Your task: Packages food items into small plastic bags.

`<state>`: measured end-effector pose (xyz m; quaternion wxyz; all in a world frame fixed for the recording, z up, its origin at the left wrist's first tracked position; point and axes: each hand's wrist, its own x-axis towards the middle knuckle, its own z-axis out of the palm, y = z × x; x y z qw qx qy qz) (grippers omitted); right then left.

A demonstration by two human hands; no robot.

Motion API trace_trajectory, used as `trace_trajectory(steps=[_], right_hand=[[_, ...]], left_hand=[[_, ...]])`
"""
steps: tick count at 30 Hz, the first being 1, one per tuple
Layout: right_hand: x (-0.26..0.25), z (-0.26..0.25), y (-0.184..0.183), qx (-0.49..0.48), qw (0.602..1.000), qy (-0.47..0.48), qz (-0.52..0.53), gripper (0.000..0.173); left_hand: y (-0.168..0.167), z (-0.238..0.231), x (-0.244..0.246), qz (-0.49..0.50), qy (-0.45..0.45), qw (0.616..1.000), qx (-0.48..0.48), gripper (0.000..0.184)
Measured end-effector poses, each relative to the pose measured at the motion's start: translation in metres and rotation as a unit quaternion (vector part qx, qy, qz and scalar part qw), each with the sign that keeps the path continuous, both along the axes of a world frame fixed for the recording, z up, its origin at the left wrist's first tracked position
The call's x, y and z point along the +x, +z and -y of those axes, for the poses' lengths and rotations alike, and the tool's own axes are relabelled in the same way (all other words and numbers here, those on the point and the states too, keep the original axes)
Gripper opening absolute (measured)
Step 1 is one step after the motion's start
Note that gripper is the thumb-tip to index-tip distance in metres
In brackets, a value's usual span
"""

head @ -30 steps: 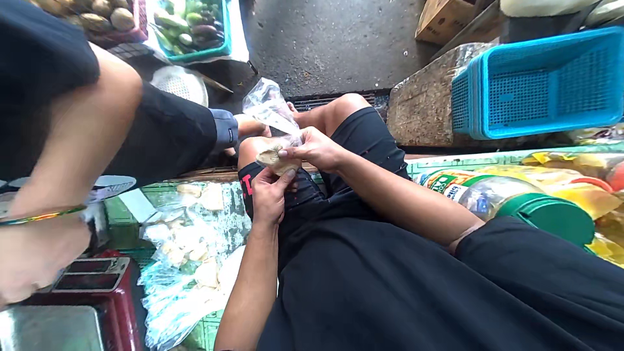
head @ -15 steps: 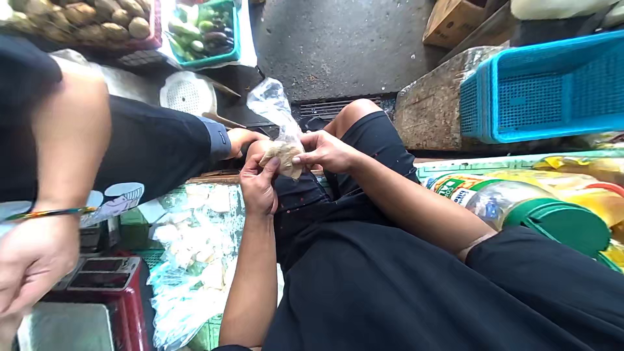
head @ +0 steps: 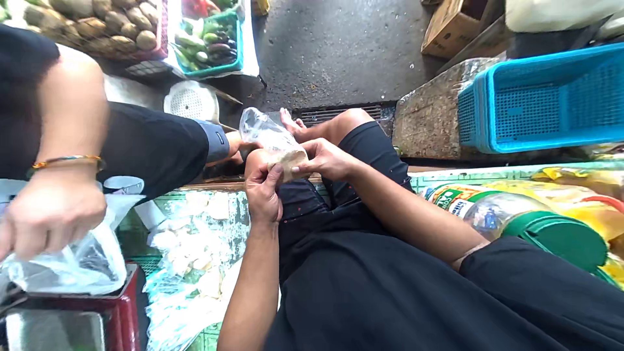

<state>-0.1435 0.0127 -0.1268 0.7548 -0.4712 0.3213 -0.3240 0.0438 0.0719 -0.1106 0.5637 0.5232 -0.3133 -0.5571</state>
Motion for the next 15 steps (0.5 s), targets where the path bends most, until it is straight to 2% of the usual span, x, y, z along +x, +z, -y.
trace_trajectory(steps=[3,5,8,9,10,13,15], right_hand=[[-0.003,-0.001,-0.002,-0.03,1.0,-0.002,-0.002,0.017],[-0.007,-0.001,-0.001,-0.049,0.999,0.016,-0.01,0.014],[-0.019,0.001,0.004,-0.072,0.992,0.092,-0.045,0.014],[-0.021,-0.001,0.005,-0.071,0.989,0.118,-0.054,0.013],[-0.022,-0.002,0.004,-0.072,0.986,0.139,-0.06,0.013],[-0.027,-0.003,-0.001,-0.068,0.983,0.159,-0.062,0.014],[-0.03,-0.001,-0.004,-0.041,0.988,0.145,-0.046,0.017]], left_hand=[[-0.005,-0.005,0.0,-0.011,-0.006,1.0,-0.004,0.008],[-0.006,-0.005,0.004,-0.029,-0.045,0.999,0.005,0.011],[-0.002,0.012,0.02,-0.039,-0.165,0.985,0.031,0.057],[0.003,0.021,0.025,-0.038,-0.183,0.981,0.041,0.065],[0.011,0.031,0.03,-0.036,-0.187,0.981,0.044,0.062],[0.041,0.067,0.037,-0.014,-0.111,0.994,-0.008,0.019],[0.059,0.085,0.047,0.011,-0.065,0.996,-0.065,0.007]])
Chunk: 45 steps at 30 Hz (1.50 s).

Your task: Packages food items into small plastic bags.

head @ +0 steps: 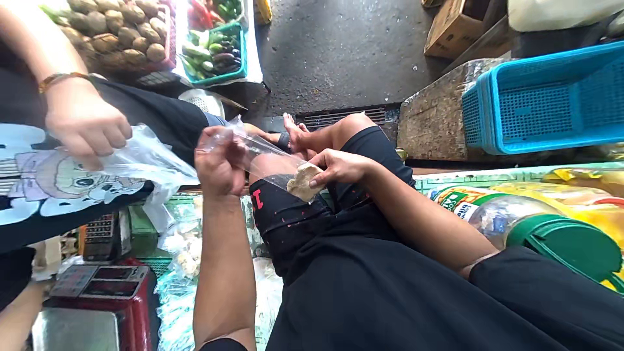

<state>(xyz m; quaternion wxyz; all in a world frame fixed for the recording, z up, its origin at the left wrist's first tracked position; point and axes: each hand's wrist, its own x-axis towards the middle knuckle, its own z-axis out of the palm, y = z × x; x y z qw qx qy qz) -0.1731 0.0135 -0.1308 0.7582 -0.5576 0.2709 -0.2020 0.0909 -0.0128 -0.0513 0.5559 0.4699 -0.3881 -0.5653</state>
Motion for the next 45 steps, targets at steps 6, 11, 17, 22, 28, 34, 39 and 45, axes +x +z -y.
trace_trajectory(steps=[6,11,17,22,28,34,39,45], right_hand=[[-0.009,0.009,-0.01,0.133,0.98,-0.079,0.123,0.023],[-0.015,0.011,-0.025,0.193,0.957,-0.181,0.12,0.016],[-0.014,0.011,-0.03,0.178,0.962,-0.166,0.122,0.03],[-0.014,0.009,-0.028,0.182,0.959,-0.189,0.109,0.031],[0.017,0.002,-0.021,0.204,0.962,-0.166,0.076,0.052],[0.013,0.008,-0.015,0.218,0.947,-0.184,0.151,0.029],[0.019,0.009,-0.024,0.195,0.945,-0.221,0.145,0.03],[0.013,0.01,-0.034,0.227,0.927,-0.259,0.15,0.023]], left_hand=[[0.037,-0.014,0.032,0.15,-0.006,0.987,-0.05,0.013],[0.026,-0.049,0.047,0.17,-0.086,0.982,0.008,0.051],[0.009,-0.059,0.042,0.19,-0.014,0.982,0.017,0.009],[0.012,-0.047,0.027,0.22,0.046,0.973,-0.05,0.015],[0.026,-0.04,0.013,0.171,0.09,0.974,-0.115,0.013],[0.028,-0.048,0.021,0.12,0.116,0.979,-0.114,0.022],[0.025,-0.04,0.017,0.144,0.153,0.971,-0.116,0.021],[0.034,-0.009,0.003,0.194,0.134,0.964,-0.121,0.013]])
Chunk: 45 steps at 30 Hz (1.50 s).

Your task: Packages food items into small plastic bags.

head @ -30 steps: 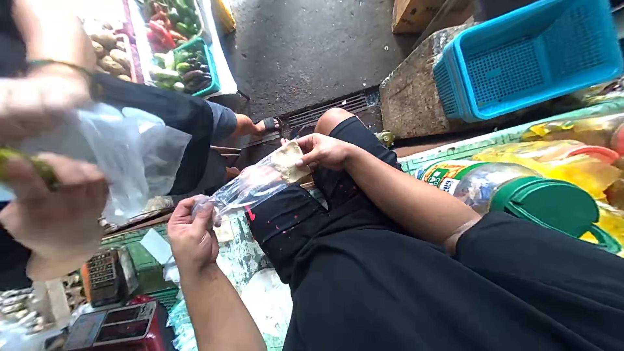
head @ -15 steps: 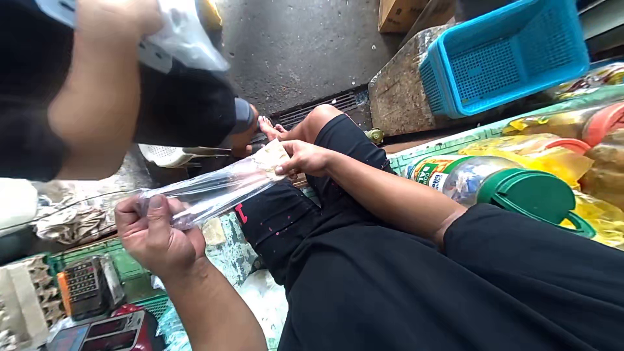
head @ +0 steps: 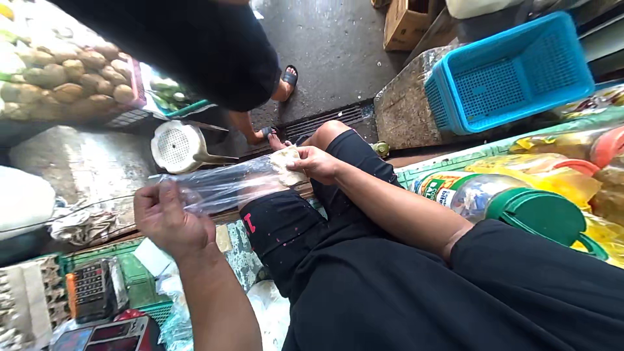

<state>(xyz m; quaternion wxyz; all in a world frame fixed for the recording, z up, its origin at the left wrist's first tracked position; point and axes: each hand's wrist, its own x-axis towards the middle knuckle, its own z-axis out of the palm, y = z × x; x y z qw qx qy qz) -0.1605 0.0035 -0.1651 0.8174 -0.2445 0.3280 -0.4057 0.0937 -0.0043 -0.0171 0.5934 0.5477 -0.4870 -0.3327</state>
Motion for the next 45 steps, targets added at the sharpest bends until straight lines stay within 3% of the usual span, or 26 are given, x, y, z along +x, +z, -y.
trace_trajectory(steps=[2,6,8,10,12,15,19,22,24,27,29,30,32,33,34,35,36,38,39,41,45], right_hand=[[0.002,0.003,-0.001,0.033,0.999,-0.014,-0.033,0.028],[0.015,0.011,-0.007,0.142,0.969,-0.025,-0.203,0.046],[0.018,0.011,-0.012,0.192,0.97,0.0,-0.149,0.061],[0.017,0.009,0.0,0.195,0.978,0.069,-0.013,0.082],[0.026,0.004,0.016,0.209,0.97,0.082,0.095,0.085],[0.031,0.004,0.025,0.275,0.949,0.044,0.15,0.087],[0.021,0.008,0.023,0.279,0.948,-0.099,0.113,0.045],[0.025,0.009,0.063,0.127,0.99,-0.066,-0.004,0.03],[0.02,0.005,0.091,-0.088,0.991,0.076,-0.067,0.019],[0.008,0.014,0.109,-0.306,0.908,0.266,-0.111,0.02],[0.011,0.019,0.103,-0.372,0.844,0.316,-0.221,0.015],[0.016,0.021,0.102,-0.397,0.791,0.334,-0.325,0.013],[0.032,0.021,0.105,-0.367,0.681,0.367,-0.517,0.019],[0.039,0.022,0.101,-0.336,0.648,0.37,-0.574,0.026],[0.041,0.026,0.094,-0.305,0.645,0.362,-0.6,0.032],[0.039,0.03,0.084,-0.277,0.672,0.338,-0.597,0.034],[0.036,0.031,0.073,-0.242,0.731,0.298,-0.564,0.031],[0.029,0.024,0.054,-0.089,0.901,0.195,-0.378,0.025],[0.027,0.019,0.049,0.02,0.955,0.138,-0.261,0.03],[0.021,0.016,0.044,0.147,0.98,0.063,-0.121,0.034],[0.02,0.017,0.042,0.144,0.99,-0.003,-0.002,0.025]], left_hand=[[0.007,0.017,-0.013,0.065,-0.037,0.997,-0.019,0.007],[0.038,0.038,-0.056,0.205,-0.207,0.956,-0.034,0.009],[0.041,0.032,-0.076,0.249,-0.298,0.922,-0.006,0.012],[0.025,0.016,-0.087,0.272,-0.373,0.887,0.02,0.013],[0.001,-0.017,-0.093,0.265,-0.403,0.876,0.015,0.012],[-0.028,-0.07,-0.099,0.235,-0.348,0.907,-0.012,0.013],[-0.068,-0.103,-0.072,0.232,-0.152,0.96,0.023,0.015],[-0.08,-0.103,-0.037,0.101,-0.044,0.985,0.132,0.012],[-0.074,-0.096,-0.015,-0.047,0.012,0.98,0.191,0.011],[-0.066,-0.083,0.005,-0.211,0.035,0.955,0.205,0.011],[-0.06,-0.074,0.006,-0.219,0.015,0.954,0.206,0.011],[-0.059,-0.069,0.002,-0.197,0.003,0.958,0.209,0.011],[-0.06,-0.06,-0.016,-0.138,-0.024,0.968,0.207,0.011],[-0.063,-0.056,-0.029,-0.111,-0.038,0.973,0.199,0.011],[-0.063,-0.051,-0.042,-0.081,-0.05,0.977,0.189,0.01],[-0.063,-0.046,-0.055,-0.041,-0.059,0.982,0.176,0.01],[-0.062,-0.042,-0.066,0.001,-0.062,0.986,0.158,0.01],[-0.062,-0.039,-0.08,0.077,-0.06,0.989,0.115,0.009],[-0.064,-0.038,-0.084,0.112,-0.064,0.987,0.096,0.01],[-0.071,-0.037,-0.085,0.191,-0.076,0.977,0.059,0.013],[-0.091,-0.037,-0.081,0.287,-0.068,0.955,0.026,0.015]])
